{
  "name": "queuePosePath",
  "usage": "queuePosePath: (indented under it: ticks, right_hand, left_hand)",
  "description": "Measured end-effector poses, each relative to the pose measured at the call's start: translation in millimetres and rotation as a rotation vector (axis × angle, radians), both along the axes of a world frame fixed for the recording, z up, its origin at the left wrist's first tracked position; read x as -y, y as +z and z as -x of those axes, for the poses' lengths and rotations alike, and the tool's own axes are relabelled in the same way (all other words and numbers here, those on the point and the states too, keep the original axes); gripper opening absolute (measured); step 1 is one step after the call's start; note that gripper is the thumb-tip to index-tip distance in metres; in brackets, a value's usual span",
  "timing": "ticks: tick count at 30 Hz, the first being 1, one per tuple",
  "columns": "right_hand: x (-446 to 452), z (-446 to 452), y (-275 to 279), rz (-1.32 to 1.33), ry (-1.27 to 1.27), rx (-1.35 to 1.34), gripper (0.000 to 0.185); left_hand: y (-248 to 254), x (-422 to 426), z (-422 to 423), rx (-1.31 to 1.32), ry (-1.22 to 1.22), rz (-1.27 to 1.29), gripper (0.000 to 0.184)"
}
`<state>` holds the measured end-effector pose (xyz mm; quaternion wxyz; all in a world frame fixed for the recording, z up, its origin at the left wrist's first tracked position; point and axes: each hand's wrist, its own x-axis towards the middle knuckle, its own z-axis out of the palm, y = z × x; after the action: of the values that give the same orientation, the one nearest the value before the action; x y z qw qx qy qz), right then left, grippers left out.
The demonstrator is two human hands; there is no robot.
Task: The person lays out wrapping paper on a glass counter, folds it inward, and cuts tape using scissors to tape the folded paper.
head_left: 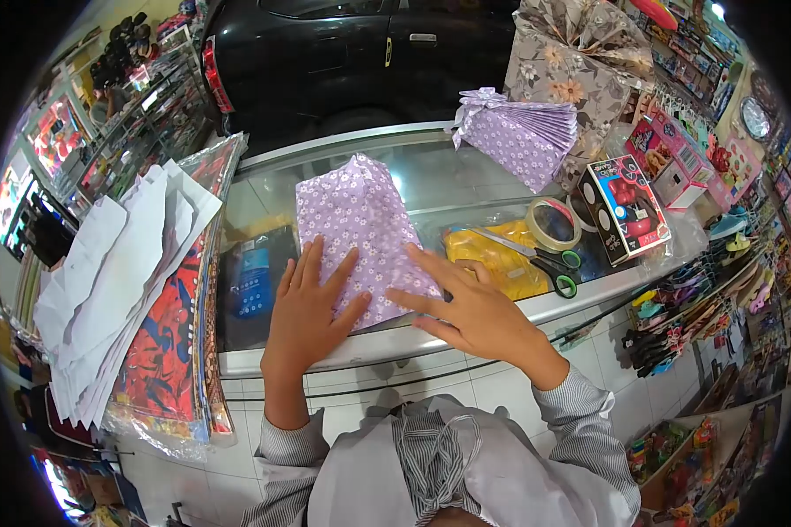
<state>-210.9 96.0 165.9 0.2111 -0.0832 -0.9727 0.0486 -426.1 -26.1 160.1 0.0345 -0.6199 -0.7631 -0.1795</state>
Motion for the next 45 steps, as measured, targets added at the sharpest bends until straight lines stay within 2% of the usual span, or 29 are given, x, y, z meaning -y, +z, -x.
queuePosePath:
  ticks: [4, 6, 9, 11, 13, 14, 16, 21, 27, 30, 33, 36, 42, 45]
  right_hand:
    - [1, -2, -10, 0.242, -0.098, -0.204, 0.046]
    - [5, -2, -8, 0.593, -0.312, -0.271, 0.045]
    - [10, -4, 10, 0.869, -0.489, -0.255, 0.048]
    - [8, -4, 10, 0.711, -0.362, -0.236, 0.051]
    - [6, 1, 2, 0.301, -0.043, -0.237, 0.055]
    - [7, -1, 4, 0.299, -0.008, -0.085, 0.062]
    - [5, 0, -2, 0.080, 0.022, 0.074, 0.064]
    - [5, -1, -4, 0.027, 0.034, 0.079, 0.062]
    - [6, -2, -1, 0.036, 0.037, 0.086, 0.063]
    - [4, -1, 1, 0.108, 0.039, 0.086, 0.063]
    - [4, -4, 2, 0.084, 0.051, 0.111, 0.057]
    - [3, -6, 0, 0.058, 0.068, 0.103, 0.052]
    - [5, -4, -1, 0.103, 0.034, 0.048, 0.052]
    - [5, -5, 1, 0.096, 0.029, 0.068, 0.050]
  left_hand:
    - [1, 1, 1, 0.038, -0.018, -0.023, 0.055]
    - [2, 3, 3, 0.051, -0.034, -0.036, 0.055]
    - [2, 3, 2, 0.067, -0.031, -0.063, 0.055]
    - [3, 2, 2, 0.069, -0.036, -0.047, 0.054]
    - [0, 3, 3, 0.018, -0.039, -0.041, 0.055]
    - [-4, 2, 3, -0.033, -0.042, -0.043, 0.057]
    - [-11, 1, 5, -0.065, -0.036, -0.023, 0.060]
    - [-11, 0, 7, 0.025, -0.024, -0.038, 0.067]
    - [-7, 1, 5, -0.019, -0.035, 0.007, 0.071]
    - [-4, 4, 8, 0.082, -0.097, -0.026, 0.072]
    - [-6, 5, 13, 0.054, -0.139, -0.037, 0.071]
    - [-6, 6, 10, -0.105, -0.098, 0.036, 0.070]
    - [2, 5, 9, -0.043, -0.093, 0.093, 0.067]
    - [7, 13, 22, 0.293, -0.172, 0.021, 0.061]
